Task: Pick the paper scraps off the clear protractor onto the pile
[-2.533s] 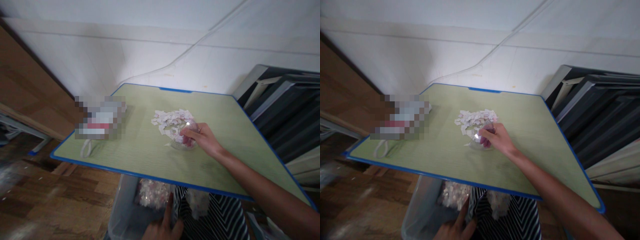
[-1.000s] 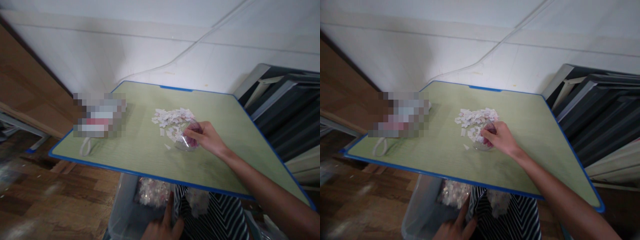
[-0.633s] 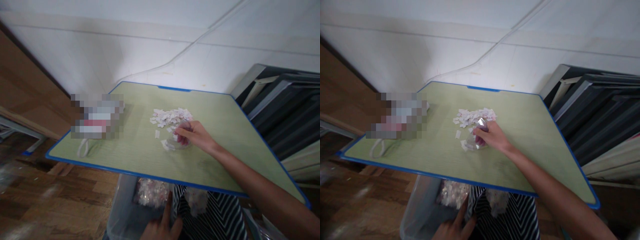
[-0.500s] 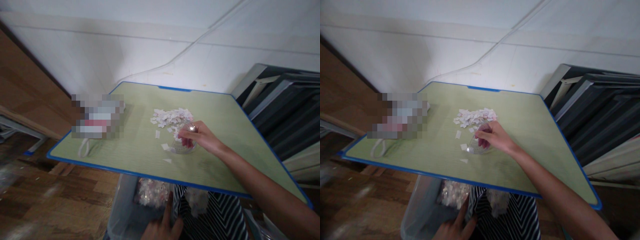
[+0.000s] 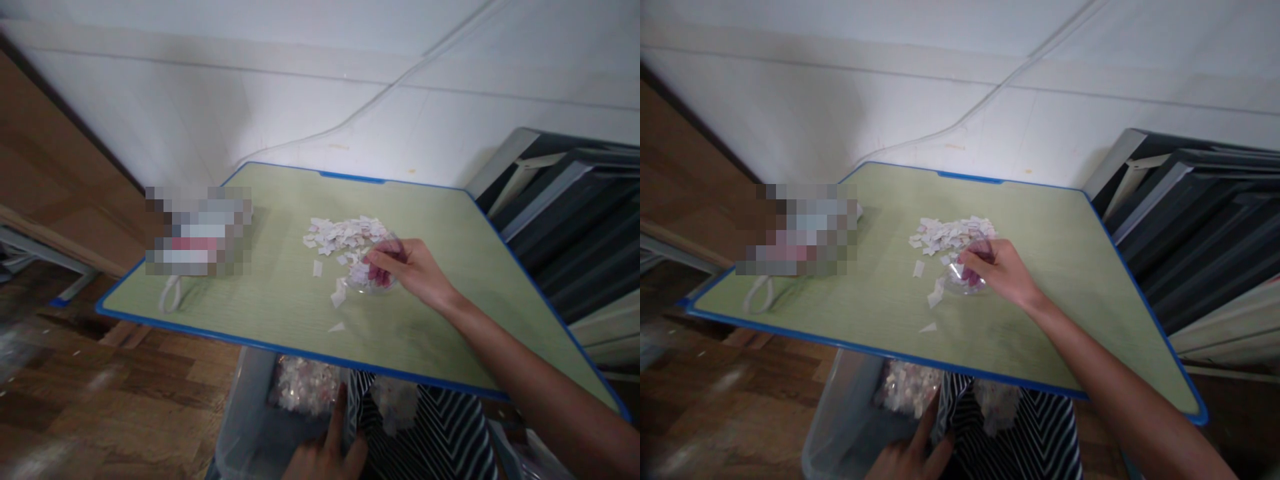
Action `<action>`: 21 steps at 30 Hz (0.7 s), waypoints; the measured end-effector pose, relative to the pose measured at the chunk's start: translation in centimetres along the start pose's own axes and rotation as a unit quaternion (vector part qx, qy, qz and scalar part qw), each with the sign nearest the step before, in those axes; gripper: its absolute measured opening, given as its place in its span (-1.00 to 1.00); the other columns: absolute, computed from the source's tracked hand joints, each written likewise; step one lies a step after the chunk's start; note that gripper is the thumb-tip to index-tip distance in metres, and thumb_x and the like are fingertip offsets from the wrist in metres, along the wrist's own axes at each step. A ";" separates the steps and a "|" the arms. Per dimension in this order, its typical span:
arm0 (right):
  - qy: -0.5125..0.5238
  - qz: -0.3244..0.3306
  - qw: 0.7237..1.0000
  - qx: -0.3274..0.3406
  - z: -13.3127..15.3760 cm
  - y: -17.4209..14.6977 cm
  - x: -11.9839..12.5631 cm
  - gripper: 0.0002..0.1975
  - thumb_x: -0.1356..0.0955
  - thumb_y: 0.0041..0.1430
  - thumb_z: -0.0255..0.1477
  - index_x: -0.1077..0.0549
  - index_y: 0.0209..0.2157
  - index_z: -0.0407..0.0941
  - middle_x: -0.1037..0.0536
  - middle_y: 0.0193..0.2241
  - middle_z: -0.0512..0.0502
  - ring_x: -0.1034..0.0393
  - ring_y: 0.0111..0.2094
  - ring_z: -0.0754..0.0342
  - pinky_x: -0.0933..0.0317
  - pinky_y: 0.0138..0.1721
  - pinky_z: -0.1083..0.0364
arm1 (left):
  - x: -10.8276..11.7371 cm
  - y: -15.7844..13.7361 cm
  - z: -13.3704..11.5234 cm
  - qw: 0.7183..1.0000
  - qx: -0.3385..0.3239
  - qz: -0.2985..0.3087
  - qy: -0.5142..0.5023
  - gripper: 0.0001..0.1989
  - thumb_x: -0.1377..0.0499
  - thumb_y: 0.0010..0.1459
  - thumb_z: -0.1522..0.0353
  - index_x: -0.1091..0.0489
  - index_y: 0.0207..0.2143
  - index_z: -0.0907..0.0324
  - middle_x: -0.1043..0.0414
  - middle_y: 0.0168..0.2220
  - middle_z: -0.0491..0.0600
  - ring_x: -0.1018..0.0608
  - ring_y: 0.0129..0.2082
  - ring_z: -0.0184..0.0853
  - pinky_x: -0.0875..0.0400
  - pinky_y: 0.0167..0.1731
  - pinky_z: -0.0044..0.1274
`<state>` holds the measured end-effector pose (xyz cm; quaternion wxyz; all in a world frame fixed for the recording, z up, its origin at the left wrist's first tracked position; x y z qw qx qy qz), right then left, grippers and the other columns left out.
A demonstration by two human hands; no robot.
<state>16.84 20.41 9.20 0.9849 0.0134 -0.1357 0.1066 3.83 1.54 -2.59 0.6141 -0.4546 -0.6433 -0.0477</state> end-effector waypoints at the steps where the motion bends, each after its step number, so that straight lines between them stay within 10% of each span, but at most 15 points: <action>1: -0.002 0.018 1.000 -0.009 -0.1 -0.1 -0.2 -0.78 -0.35 -0.04 -0.33 -0.40 -0.60 -0.19 -0.43 -0.70 0.03 -0.27 -0.70 0.29 -0.19 -0.66 0.28 | -0.1 0.0 0.0 1.000 0.000 0.002 -0.001 -0.60 -0.06 0.21 0.52 -0.22 0.07 0.03 0.11 0.18 0.32 -0.56 -0.47 -0.15 -0.47 -0.58 -0.43; 16: -0.129 0.044 0.990 0.043 0.8 -1.0 -0.9 -0.82 -0.29 0.01 -0.43 -0.35 -0.61 -0.19 -0.40 -0.70 0.02 -0.24 -0.70 0.28 -0.14 -0.68 0.26 | -0.4 0.1 0.2 1.000 0.011 0.004 -0.018 -0.58 -0.05 0.17 0.56 -0.26 0.05 0.04 0.08 0.17 0.31 -0.56 -0.48 -0.15 -0.47 -0.57 -0.41; 21: -0.047 0.098 0.993 -0.053 -0.6 -0.6 -1.4 -0.81 -0.33 -0.05 -0.40 -0.35 -0.63 -0.19 -0.41 -0.74 0.02 -0.24 -0.74 0.29 -0.13 -0.72 0.28 | -0.3 0.0 0.2 1.000 0.013 0.001 -0.011 -0.63 -0.05 0.19 0.53 -0.27 0.03 0.07 0.03 0.16 0.32 -0.56 -0.48 -0.15 -0.47 -0.56 -0.41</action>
Point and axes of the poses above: each hand's wrist, its own y-axis towards the middle knuckle, its own x-axis out of the back of the hand, z = x × y, the point moved 5 cm from there along y, towards the middle knuckle
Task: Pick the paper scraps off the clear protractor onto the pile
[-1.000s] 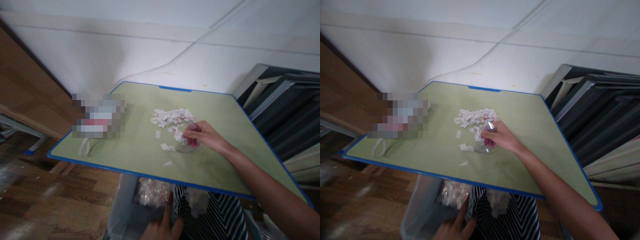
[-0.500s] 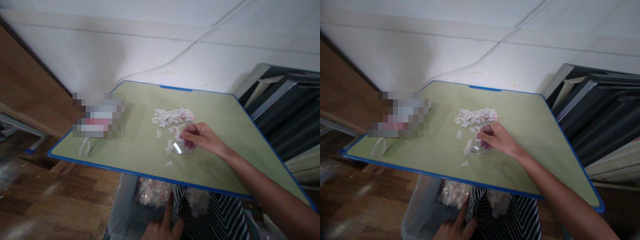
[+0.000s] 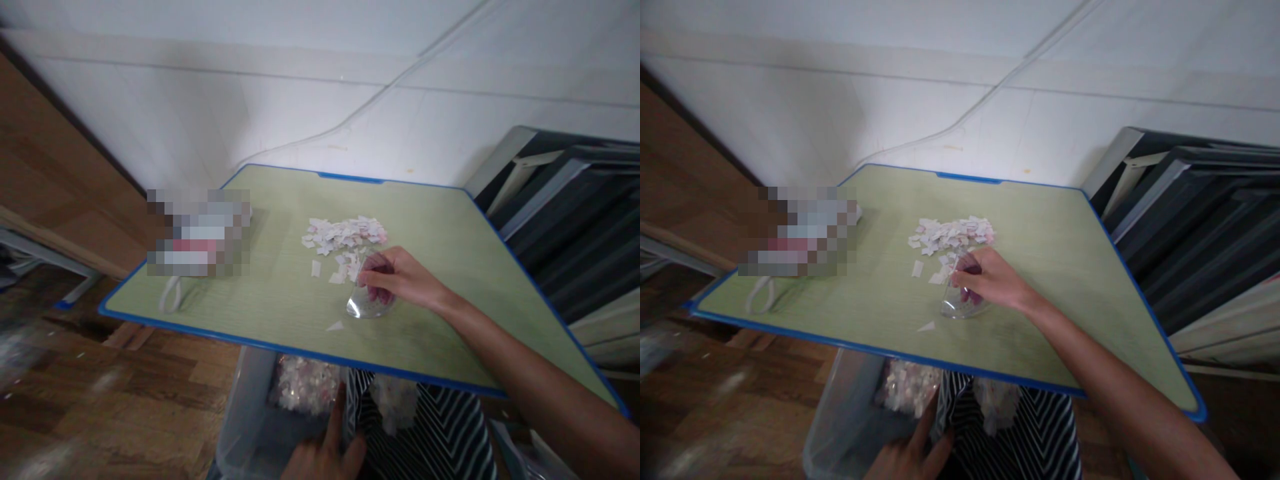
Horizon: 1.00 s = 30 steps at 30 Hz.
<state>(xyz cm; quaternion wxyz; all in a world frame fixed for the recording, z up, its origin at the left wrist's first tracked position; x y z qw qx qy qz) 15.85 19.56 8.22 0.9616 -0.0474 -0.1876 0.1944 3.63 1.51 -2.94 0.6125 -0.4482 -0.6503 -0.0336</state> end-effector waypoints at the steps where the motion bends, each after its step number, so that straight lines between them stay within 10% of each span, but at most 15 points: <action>1: 0.020 -0.019 1.000 -0.004 -0.2 0.2 0.2 -0.81 -0.34 -0.07 -0.39 -0.36 -0.64 -0.20 -0.41 -0.74 0.02 -0.24 -0.75 0.28 -0.12 -0.73 0.28 | 0.0 0.0 0.0 1.000 0.000 0.000 -0.002 -0.64 -0.06 0.20 0.52 -0.28 0.03 0.06 0.04 0.16 0.31 -0.56 -0.48 -0.15 -0.47 -0.58 -0.41; 7: 0.059 -0.169 0.984 0.024 -0.5 0.5 1.8 -0.80 -0.33 -0.05 -0.41 -0.38 -0.66 -0.19 -0.41 -0.75 0.02 -0.22 -0.76 0.26 -0.13 -0.71 0.25 | -0.1 0.2 0.0 1.000 -0.001 0.001 -0.009 -0.66 -0.07 0.21 0.50 -0.29 0.00 0.02 0.09 0.18 0.29 -0.56 -0.46 -0.13 -0.48 -0.55 -0.39; 12: 0.011 -0.046 0.998 -0.042 -0.4 0.6 0.7 -0.80 -0.32 -0.04 -0.46 -0.38 -0.68 -0.19 -0.41 -0.76 0.01 -0.26 -0.76 0.24 -0.15 -0.73 0.25 | -0.2 0.1 0.0 1.000 0.006 0.018 -0.004 -0.59 -0.08 0.17 0.54 -0.26 0.05 0.04 0.09 0.18 0.31 -0.56 -0.45 -0.11 -0.47 -0.56 -0.38; 22: -0.041 -0.077 0.996 0.017 0.9 -0.4 0.9 -0.80 -0.30 0.02 -0.46 -0.36 -0.63 -0.20 -0.40 -0.73 0.04 -0.25 -0.73 0.29 -0.14 -0.70 0.29 | 0.4 0.1 -0.2 1.000 -0.006 0.009 0.007 -0.62 -0.08 0.20 0.52 -0.25 0.05 0.05 0.12 0.17 0.33 -0.56 -0.46 -0.14 -0.47 -0.56 -0.41; 30: 0.001 -0.039 0.997 -0.061 -0.2 0.0 0.4 -0.76 -0.30 -0.02 -0.48 -0.30 -0.71 -0.17 -0.36 -0.81 0.04 -0.21 -0.80 0.28 -0.09 -0.79 0.30 | 0.4 0.0 -0.2 1.000 0.003 0.008 0.001 -0.65 -0.08 0.18 0.53 -0.29 0.00 0.07 0.09 0.17 0.32 -0.56 -0.46 -0.15 -0.48 -0.56 -0.41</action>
Point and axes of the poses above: each hand's wrist, its own y-axis towards the middle knuckle, its own x-axis out of the back of the hand, z = x × y, the point moved 5 cm from there along y, towards the middle knuckle
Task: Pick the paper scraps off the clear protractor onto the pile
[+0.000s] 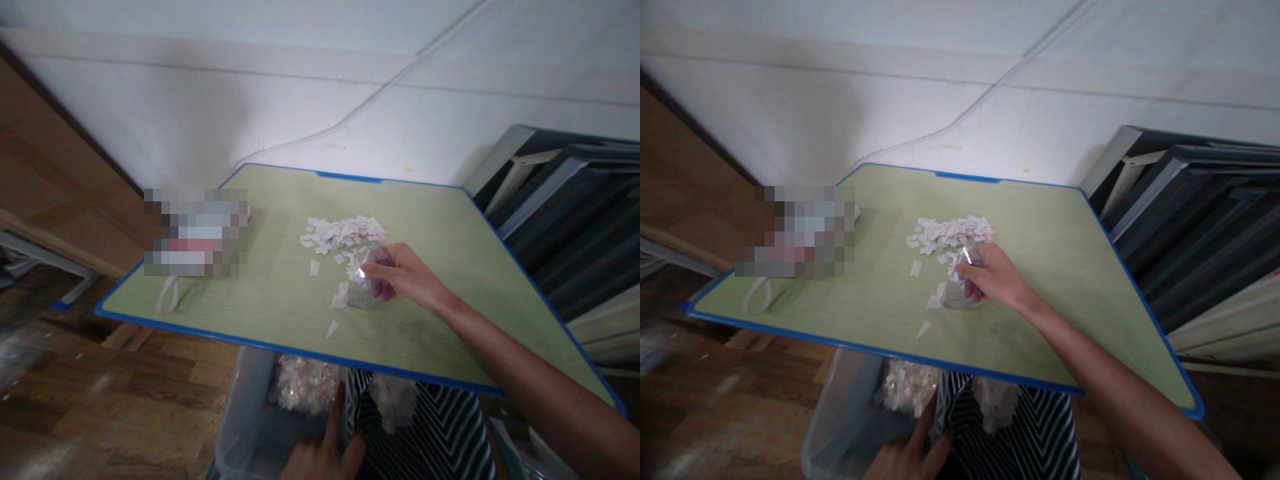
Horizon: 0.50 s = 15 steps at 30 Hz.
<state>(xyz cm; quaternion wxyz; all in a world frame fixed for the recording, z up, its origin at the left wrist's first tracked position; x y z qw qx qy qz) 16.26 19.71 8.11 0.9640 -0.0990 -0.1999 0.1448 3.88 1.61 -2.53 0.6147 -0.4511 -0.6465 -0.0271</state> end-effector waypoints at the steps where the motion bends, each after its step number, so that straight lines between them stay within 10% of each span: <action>1: 0.003 0.010 1.000 -0.004 0.0 0.0 -0.1 -0.77 -0.30 -0.02 -0.49 -0.31 -0.71 -0.17 -0.36 -0.82 0.05 -0.20 -0.81 0.29 -0.08 -0.80 0.30 | 0.1 0.0 0.0 1.000 0.000 -0.002 -0.003 -0.65 -0.08 0.18 0.54 -0.29 0.00 0.06 0.09 0.18 0.32 -0.56 -0.47 -0.15 -0.48 -0.56 -0.41; 12: -0.001 -0.006 1.000 0.014 0.2 -0.1 0.3 -0.76 -0.29 -0.03 -0.51 -0.31 -0.73 -0.17 -0.35 -0.82 0.06 -0.21 -0.81 0.29 -0.09 -0.79 0.31 | 0.2 -0.1 0.1 1.000 -0.002 0.009 -0.006 -0.62 -0.10 0.18 0.53 -0.26 0.03 0.06 0.10 0.17 0.35 -0.56 -0.45 -0.13 -0.48 -0.54 -0.41; 15: -0.004 0.081 0.997 -0.005 0.1 -0.3 -0.5 -0.78 -0.29 -0.04 -0.50 -0.32 -0.71 -0.17 -0.36 -0.82 0.06 -0.19 -0.82 0.29 -0.09 -0.80 0.30 | 0.1 -0.1 0.1 1.000 -0.005 0.011 -0.007 -0.59 -0.08 0.17 0.55 -0.25 0.04 0.06 0.10 0.18 0.34 -0.56 -0.46 -0.13 -0.48 -0.55 -0.40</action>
Point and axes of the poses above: each hand's wrist, its own y-axis towards the middle knuckle, its own x-axis out of the back of the hand, z = x × y, the point moved 5 cm from there along y, towards the middle knuckle
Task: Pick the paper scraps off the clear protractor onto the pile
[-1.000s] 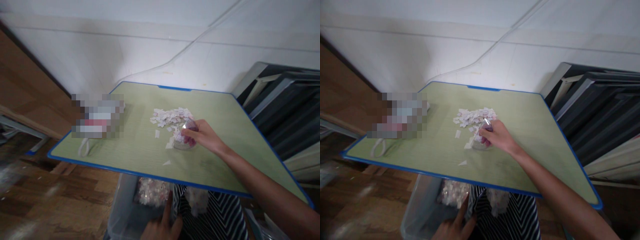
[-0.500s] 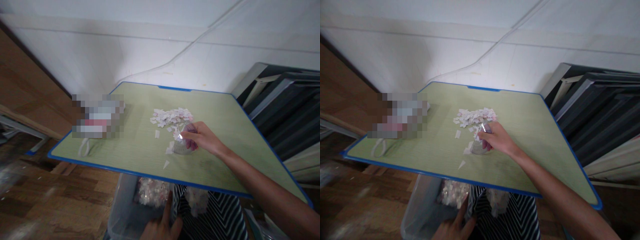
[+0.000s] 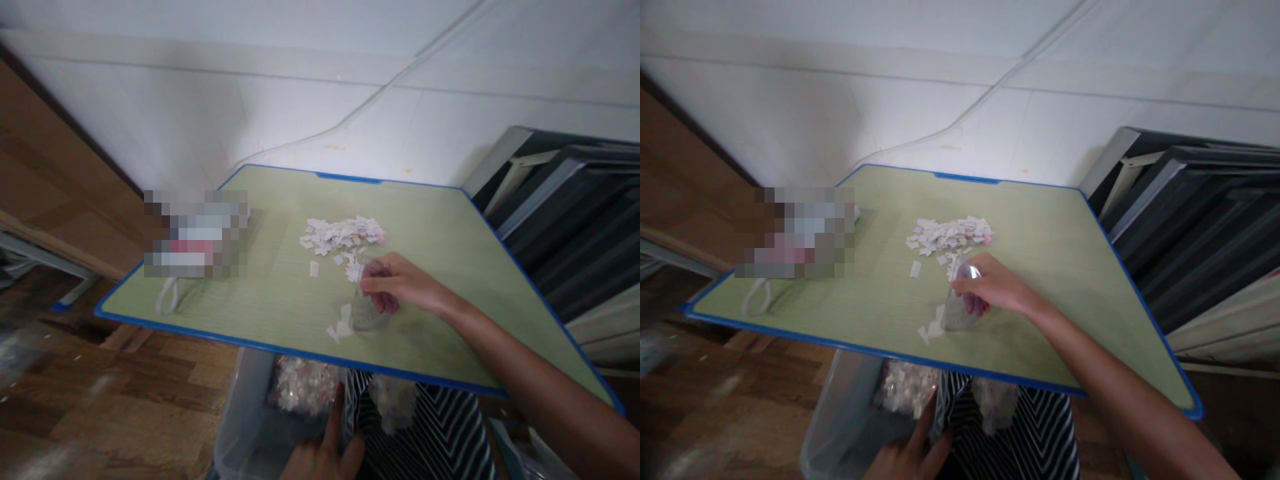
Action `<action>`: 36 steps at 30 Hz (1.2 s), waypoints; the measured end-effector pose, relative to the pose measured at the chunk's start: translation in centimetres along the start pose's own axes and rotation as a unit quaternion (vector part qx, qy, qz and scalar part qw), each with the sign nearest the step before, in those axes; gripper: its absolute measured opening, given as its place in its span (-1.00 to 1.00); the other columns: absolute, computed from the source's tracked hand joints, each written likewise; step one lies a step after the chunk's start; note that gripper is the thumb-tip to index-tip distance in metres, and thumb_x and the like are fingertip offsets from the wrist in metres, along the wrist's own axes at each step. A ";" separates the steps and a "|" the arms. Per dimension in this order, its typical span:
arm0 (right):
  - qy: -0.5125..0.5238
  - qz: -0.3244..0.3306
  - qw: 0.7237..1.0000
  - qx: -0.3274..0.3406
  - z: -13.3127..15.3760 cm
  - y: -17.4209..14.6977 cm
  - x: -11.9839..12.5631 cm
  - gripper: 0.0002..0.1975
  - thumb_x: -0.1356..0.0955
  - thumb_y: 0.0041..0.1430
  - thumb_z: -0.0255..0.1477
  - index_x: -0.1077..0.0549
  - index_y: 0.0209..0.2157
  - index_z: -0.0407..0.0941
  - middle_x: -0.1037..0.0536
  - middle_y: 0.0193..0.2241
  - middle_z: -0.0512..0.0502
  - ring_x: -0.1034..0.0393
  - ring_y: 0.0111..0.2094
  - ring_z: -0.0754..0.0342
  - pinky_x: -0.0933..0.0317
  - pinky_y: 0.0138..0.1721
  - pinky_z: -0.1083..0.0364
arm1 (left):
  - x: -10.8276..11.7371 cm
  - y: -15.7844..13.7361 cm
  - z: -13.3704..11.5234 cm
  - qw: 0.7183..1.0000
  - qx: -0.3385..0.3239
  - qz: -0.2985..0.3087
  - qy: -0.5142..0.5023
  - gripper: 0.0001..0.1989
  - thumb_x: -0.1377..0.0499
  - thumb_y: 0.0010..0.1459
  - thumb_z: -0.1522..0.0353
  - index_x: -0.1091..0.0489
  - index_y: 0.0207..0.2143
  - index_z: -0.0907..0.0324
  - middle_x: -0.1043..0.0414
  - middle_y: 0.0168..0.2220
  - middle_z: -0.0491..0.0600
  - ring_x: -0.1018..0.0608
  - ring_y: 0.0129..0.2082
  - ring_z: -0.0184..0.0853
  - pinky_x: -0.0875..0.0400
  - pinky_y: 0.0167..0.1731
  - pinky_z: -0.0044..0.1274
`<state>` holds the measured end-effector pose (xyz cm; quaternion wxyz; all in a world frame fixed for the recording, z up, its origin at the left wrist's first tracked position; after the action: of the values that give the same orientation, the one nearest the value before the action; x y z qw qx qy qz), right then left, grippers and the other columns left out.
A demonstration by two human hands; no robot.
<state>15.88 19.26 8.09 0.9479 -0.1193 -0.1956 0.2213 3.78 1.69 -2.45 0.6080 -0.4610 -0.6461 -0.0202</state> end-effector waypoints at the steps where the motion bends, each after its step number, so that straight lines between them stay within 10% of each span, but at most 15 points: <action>1: 0.001 0.039 0.999 -0.009 0.0 -0.1 -0.3 -0.79 -0.30 -0.04 -0.49 -0.32 -0.70 -0.17 -0.37 -0.82 0.06 -0.19 -0.82 0.29 -0.09 -0.80 0.29 | 0.0 0.0 0.0 1.000 -0.001 -0.004 0.002 -0.58 -0.08 0.17 0.55 -0.24 0.05 0.05 0.10 0.18 0.33 -0.56 -0.45 -0.13 -0.48 -0.55 -0.40; 9: 0.035 -0.016 0.997 0.062 1.0 -1.1 2.1 -0.80 -0.34 -0.04 -0.37 -0.35 -0.62 -0.18 -0.37 -0.79 0.06 -0.19 -0.79 0.30 -0.07 -0.77 0.29 | -0.3 0.0 -0.1 1.000 -0.009 -0.026 0.012 -0.59 -0.06 0.18 0.55 -0.25 0.05 0.05 0.09 0.17 0.31 -0.56 -0.47 -0.15 -0.48 -0.56 -0.42; 17: -0.013 0.119 0.992 0.047 0.5 -1.1 -1.3 -0.80 -0.33 0.01 -0.37 -0.34 -0.58 -0.19 -0.40 -0.72 0.07 -0.26 -0.71 0.29 -0.17 -0.69 0.29 | -0.1 0.0 0.0 1.000 -0.001 -0.017 -0.001 -0.58 -0.08 0.16 0.56 -0.25 0.05 0.05 0.09 0.17 0.32 -0.56 -0.47 -0.14 -0.48 -0.55 -0.41; 26: 0.002 -0.041 0.998 0.053 1.2 -1.6 3.2 -0.80 -0.36 -0.07 -0.37 -0.36 -0.64 -0.17 -0.37 -0.78 0.05 -0.23 -0.76 0.27 -0.09 -0.75 0.27 | 0.1 -0.1 -0.1 1.000 -0.002 -0.004 0.000 -0.58 -0.06 0.15 0.58 -0.26 0.02 0.04 0.10 0.19 0.31 -0.56 -0.46 -0.16 -0.47 -0.56 -0.42; 36: 0.018 0.019 0.999 0.028 0.5 -0.7 0.8 -0.81 -0.34 -0.04 -0.40 -0.35 -0.62 -0.19 -0.37 -0.77 0.08 -0.23 -0.75 0.30 -0.10 -0.74 0.30 | 0.1 0.0 0.0 1.000 0.000 -0.013 -0.008 -0.60 -0.06 0.18 0.55 -0.25 0.03 0.03 0.11 0.19 0.30 -0.56 -0.45 -0.14 -0.48 -0.54 -0.39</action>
<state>16.61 19.05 8.97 0.9497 -0.1004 -0.1701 0.2430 3.80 1.68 -2.38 0.6026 -0.4528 -0.6567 -0.0248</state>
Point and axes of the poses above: each hand's wrist, its own y-axis towards the middle knuckle, its own x-axis out of the back of the hand, z = x × y, the point moved 5 cm from there along y, towards the middle knuckle
